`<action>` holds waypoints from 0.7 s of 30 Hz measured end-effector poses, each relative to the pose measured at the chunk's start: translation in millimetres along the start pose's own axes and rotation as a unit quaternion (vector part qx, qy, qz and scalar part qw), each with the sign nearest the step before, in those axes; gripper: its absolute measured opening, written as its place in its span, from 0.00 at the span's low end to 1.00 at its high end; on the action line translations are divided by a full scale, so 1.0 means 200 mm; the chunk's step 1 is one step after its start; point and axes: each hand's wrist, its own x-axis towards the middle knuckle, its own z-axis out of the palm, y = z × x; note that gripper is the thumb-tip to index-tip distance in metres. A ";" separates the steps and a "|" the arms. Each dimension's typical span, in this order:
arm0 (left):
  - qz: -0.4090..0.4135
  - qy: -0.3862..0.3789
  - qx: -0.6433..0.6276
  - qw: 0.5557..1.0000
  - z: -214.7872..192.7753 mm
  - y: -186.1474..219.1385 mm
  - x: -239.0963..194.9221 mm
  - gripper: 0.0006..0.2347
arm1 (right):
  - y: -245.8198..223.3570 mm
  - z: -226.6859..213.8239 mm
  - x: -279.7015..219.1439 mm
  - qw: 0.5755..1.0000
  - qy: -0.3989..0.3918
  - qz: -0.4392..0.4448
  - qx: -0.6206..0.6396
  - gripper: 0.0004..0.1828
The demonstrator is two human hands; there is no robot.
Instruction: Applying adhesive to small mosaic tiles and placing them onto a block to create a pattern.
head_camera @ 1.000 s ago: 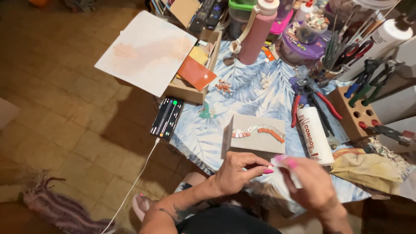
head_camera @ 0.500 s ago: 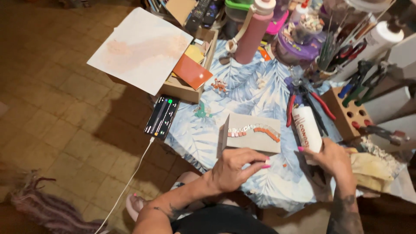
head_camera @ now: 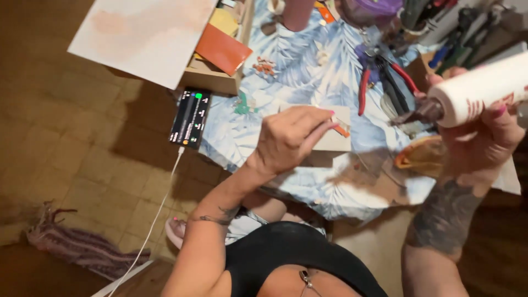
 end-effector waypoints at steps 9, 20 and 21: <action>0.023 -0.034 0.024 0.999 0.01 0.01 -0.01 0.03 | 0.11 0.15 -0.07 0.980 -0.100 -0.097 -0.141 0.30; 0.034 -0.036 0.036 0.998 0.03 0.01 -0.03 0.03 | 0.14 0.21 -0.10 0.970 -0.106 -0.083 -0.201 0.27; 0.033 -0.033 0.036 0.998 0.03 0.00 -0.04 0.03 | 0.14 0.22 -0.10 0.967 -0.103 -0.093 -0.214 0.27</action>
